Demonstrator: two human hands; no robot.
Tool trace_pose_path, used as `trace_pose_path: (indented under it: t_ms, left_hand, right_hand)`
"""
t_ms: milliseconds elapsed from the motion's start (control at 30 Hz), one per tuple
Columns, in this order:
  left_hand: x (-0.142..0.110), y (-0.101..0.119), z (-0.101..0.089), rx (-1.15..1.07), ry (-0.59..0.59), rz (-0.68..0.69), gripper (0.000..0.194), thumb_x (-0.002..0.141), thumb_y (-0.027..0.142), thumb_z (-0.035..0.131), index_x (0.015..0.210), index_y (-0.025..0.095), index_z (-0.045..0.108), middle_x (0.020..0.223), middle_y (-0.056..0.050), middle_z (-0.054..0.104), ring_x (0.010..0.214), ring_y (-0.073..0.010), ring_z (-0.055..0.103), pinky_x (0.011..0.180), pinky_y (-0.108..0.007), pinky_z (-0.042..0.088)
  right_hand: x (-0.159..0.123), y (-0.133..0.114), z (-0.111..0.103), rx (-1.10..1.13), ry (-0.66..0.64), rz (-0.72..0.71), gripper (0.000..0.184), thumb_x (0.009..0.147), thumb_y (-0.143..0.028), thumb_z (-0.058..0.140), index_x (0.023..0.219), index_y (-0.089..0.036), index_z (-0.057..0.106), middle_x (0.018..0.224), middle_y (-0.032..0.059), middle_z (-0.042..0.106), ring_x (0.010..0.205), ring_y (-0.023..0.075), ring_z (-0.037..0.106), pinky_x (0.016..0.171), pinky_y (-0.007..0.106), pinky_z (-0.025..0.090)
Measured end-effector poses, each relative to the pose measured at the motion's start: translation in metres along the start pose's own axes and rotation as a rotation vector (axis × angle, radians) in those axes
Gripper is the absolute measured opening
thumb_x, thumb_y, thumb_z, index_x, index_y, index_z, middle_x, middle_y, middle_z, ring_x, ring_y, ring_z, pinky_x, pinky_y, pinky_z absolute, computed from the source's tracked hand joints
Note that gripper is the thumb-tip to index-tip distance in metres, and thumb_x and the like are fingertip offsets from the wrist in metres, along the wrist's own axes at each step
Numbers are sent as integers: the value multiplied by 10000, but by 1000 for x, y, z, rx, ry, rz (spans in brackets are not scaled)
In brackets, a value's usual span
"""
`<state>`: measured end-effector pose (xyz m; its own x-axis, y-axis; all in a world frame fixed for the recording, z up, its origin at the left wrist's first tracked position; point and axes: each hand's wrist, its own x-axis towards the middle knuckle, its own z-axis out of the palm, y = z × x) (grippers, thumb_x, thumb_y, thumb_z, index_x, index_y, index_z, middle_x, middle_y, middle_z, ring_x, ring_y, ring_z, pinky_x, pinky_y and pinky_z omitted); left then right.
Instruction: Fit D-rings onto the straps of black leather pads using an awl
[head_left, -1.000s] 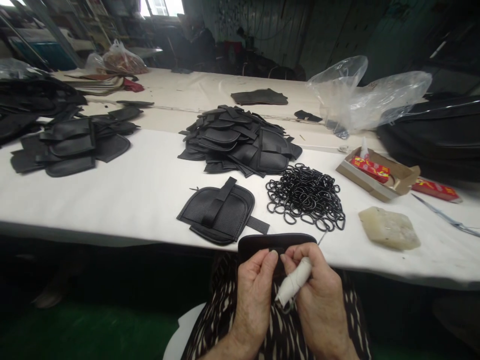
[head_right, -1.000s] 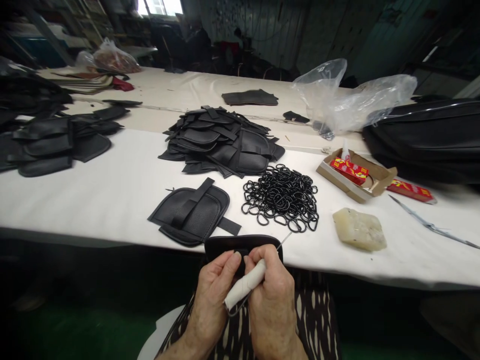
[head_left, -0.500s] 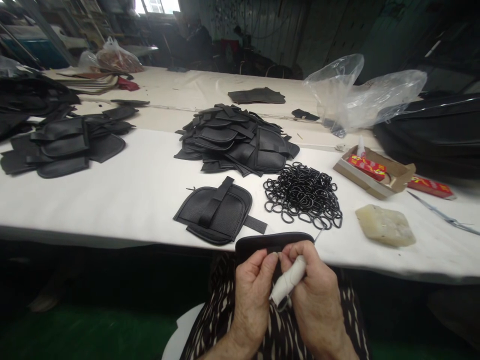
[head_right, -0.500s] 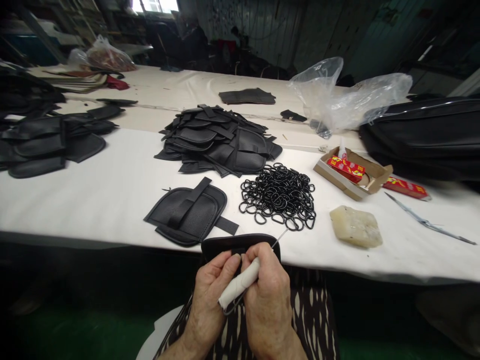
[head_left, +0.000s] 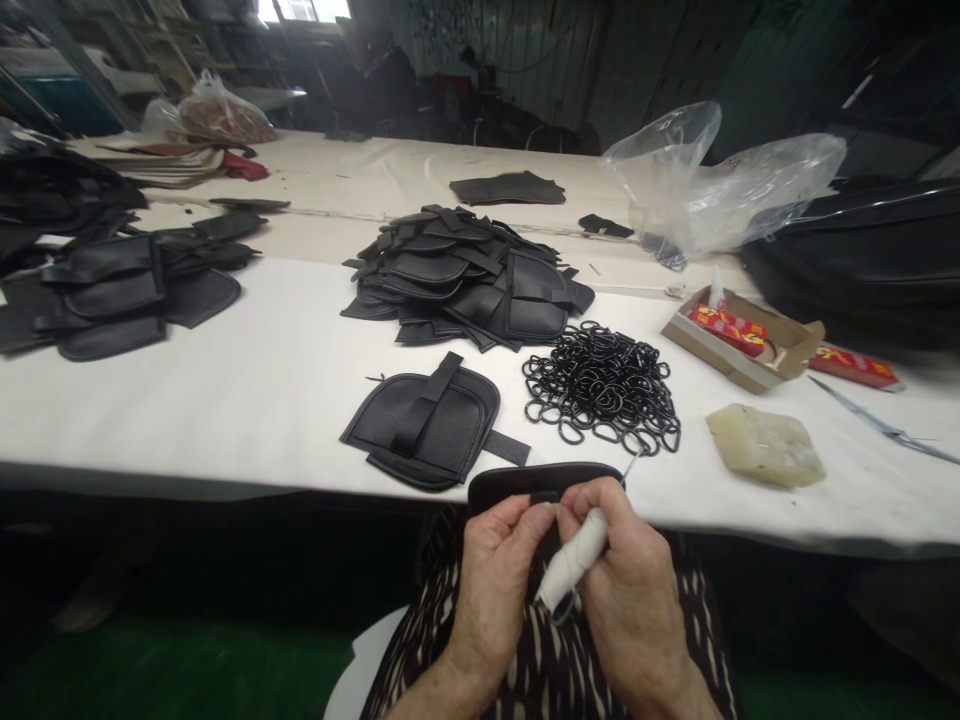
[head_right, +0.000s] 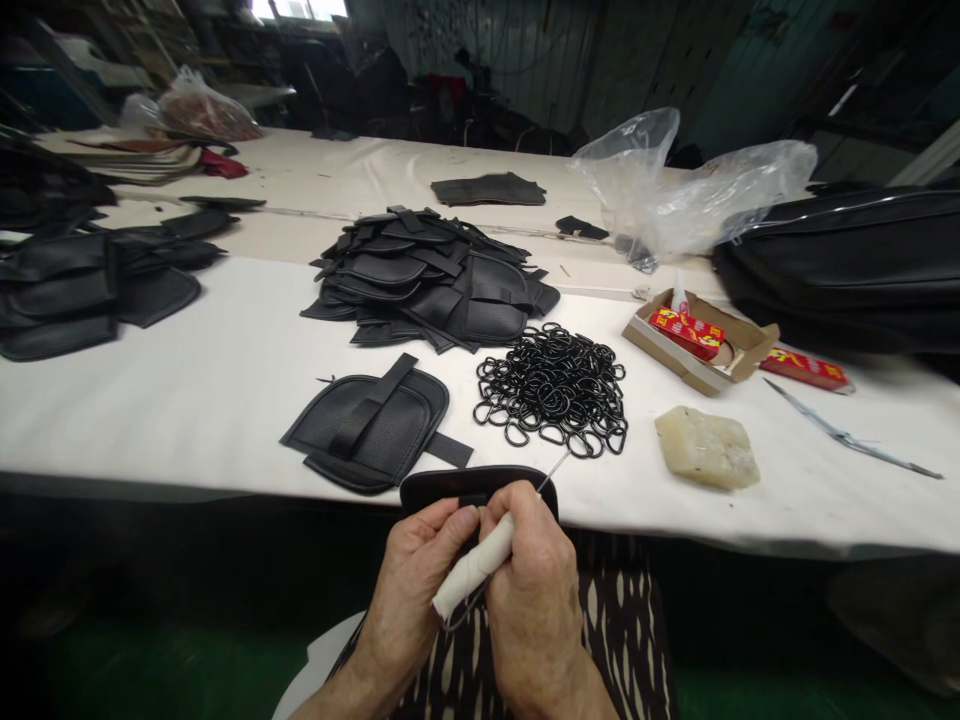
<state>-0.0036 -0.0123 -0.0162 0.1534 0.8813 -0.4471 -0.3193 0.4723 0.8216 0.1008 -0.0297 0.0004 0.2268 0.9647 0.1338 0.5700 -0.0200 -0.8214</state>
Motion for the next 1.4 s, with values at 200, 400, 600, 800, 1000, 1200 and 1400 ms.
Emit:
trace_pose_path:
  t_ms: [200,400,600,800,1000,1200,1400]
  left_hand:
    - [1,1,0,-131,-24,-23,255,762,340,664,628,140,581,561,41,481,522,-71,406,500,-186,343]
    - [2,8,3,-286,-96,-55,201,798,284,635,665,133,627,630,-5,603,603,-103,537,593,-219,442]
    - [2,8,2,-345,-77,-95,160,778,240,659,662,131,639,625,-7,626,585,-100,562,579,-216,458]
    - [3,7,3,-272,-51,-74,172,779,254,660,659,133,636,629,-3,630,582,-97,571,559,-200,446]
    - [2,6,4,-191,-59,-40,196,805,276,625,674,133,651,636,-32,658,610,-131,599,600,-233,466]
    - [4,5,3,-164,-55,-26,190,805,281,629,681,138,645,649,-23,657,574,-101,564,565,-205,446]
    - [4,5,4,-127,-36,-29,205,805,295,629,681,132,641,647,-20,651,554,-86,542,566,-194,444]
  right_hand:
    - [-3,1,2,73,8,-25,123,893,-239,503,771,-220,510,710,-26,594,568,114,545,522,221,435]
    - [-13,14,5,125,132,-155,108,871,-193,553,776,-222,512,941,29,642,789,154,634,679,257,509]
    - [-20,23,6,88,139,-329,135,845,-90,547,814,-218,520,1062,75,652,904,200,635,754,337,516]
    - [-22,25,7,24,155,-460,167,829,-34,527,854,-199,543,1077,105,651,838,200,634,688,330,511]
    - [-18,23,8,14,178,-458,157,839,-33,523,814,-188,531,1057,113,660,868,189,639,733,305,501]
    - [-18,22,10,13,182,-429,134,845,-65,522,798,-190,536,1038,116,672,837,198,651,733,322,516]
    - [-20,19,8,96,146,-347,128,853,-89,506,793,-202,514,1041,118,664,869,211,654,728,334,534]
